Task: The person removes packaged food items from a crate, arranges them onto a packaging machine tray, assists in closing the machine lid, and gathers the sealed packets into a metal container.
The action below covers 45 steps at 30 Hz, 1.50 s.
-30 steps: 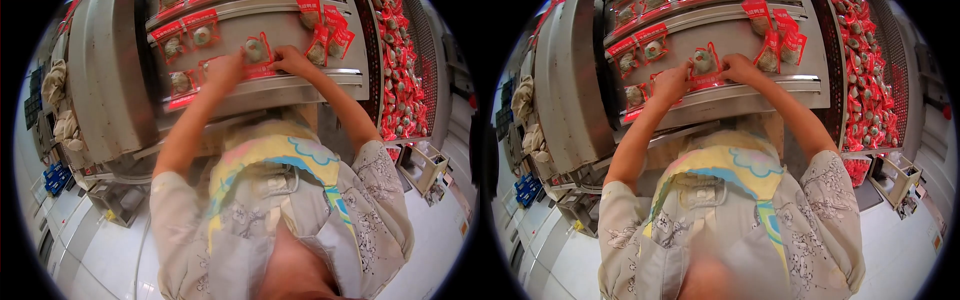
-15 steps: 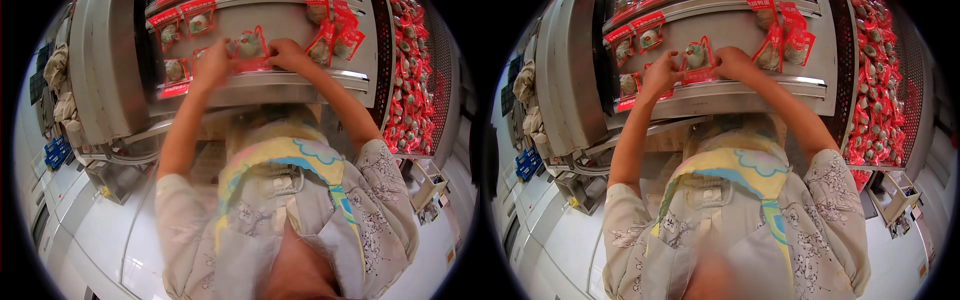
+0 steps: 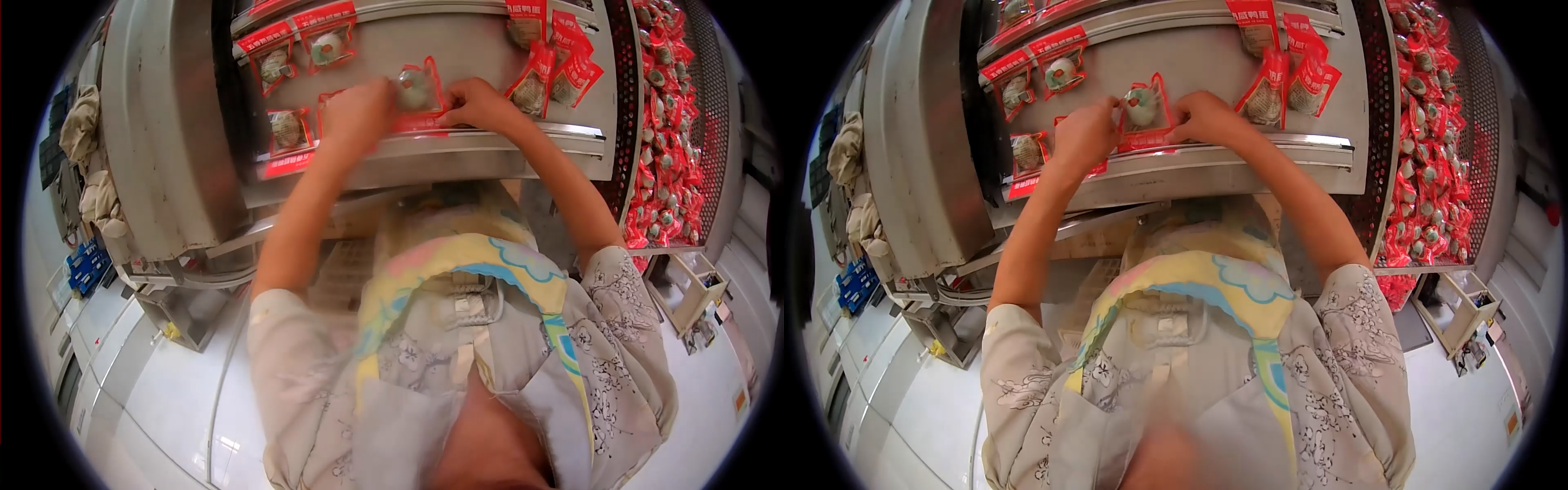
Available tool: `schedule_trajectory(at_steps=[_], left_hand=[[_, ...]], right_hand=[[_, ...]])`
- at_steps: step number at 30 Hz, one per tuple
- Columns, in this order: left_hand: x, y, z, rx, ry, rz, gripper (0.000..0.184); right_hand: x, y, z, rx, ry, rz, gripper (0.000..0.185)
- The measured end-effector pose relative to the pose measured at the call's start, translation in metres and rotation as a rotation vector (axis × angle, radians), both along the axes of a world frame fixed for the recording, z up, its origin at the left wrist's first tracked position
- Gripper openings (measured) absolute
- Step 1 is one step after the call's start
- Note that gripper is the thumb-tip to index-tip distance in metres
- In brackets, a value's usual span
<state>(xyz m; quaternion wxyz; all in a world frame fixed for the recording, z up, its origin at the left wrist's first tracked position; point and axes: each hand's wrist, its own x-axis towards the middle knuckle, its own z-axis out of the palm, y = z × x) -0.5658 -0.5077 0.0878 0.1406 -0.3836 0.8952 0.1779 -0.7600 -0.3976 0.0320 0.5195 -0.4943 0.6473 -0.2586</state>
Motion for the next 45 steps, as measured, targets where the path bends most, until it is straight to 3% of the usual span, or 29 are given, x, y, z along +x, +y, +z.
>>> schedule_trajectory(at_steps=[10,15,18,22,25,28,31,34,37,40,44,45], left_hand=[[0.007,-0.02,-0.001,0.234,0.057,-0.086,0.047],[0.004,-0.014,-0.002,0.172,0.167,0.112,0.038],[0.001,-0.007,0.005,0.111,0.123,0.121,0.034],[0.005,0.002,0.02,0.137,-0.061,0.075,0.032],[0.025,0.015,0.014,-0.05,0.356,0.028,0.031],[0.036,0.026,0.025,-0.001,0.625,-0.232,0.025],[0.039,0.036,0.002,0.059,0.557,-0.357,0.019],[0.037,0.037,0.009,0.071,0.537,-0.422,0.015],[0.035,0.038,0.01,0.107,0.529,-0.455,0.014],[0.03,0.041,0.024,0.327,0.493,-0.287,0.023],[-0.028,0.048,0.023,0.145,0.76,-0.036,0.038],[-0.044,0.047,0.012,0.211,0.841,0.047,0.039]], right_hand=[[-0.006,-0.008,0.026,0.294,-0.155,-0.049,0.02],[0.0,-0.006,0.022,0.335,-0.091,-0.118,0.023],[0.017,0.001,0.013,0.094,0.241,-0.106,0.025],[0.024,0.005,0.043,0.139,0.349,0.005,0.023],[0.02,0.023,0.056,-0.27,0.377,-0.396,0.026],[-0.011,0.041,0.084,-0.305,0.557,-0.741,0.03],[-0.036,0.057,0.083,-0.141,0.753,-0.773,0.035],[-0.037,0.059,0.071,-0.07,0.885,-0.756,0.037],[-0.036,0.057,0.062,-0.132,0.941,-0.709,0.035],[-0.029,0.061,0.072,-0.26,0.773,-0.743,0.028],[-0.004,0.054,0.09,-0.428,0.557,-0.762,0.021],[-0.002,0.05,0.09,-0.471,0.512,-0.748,0.02]])
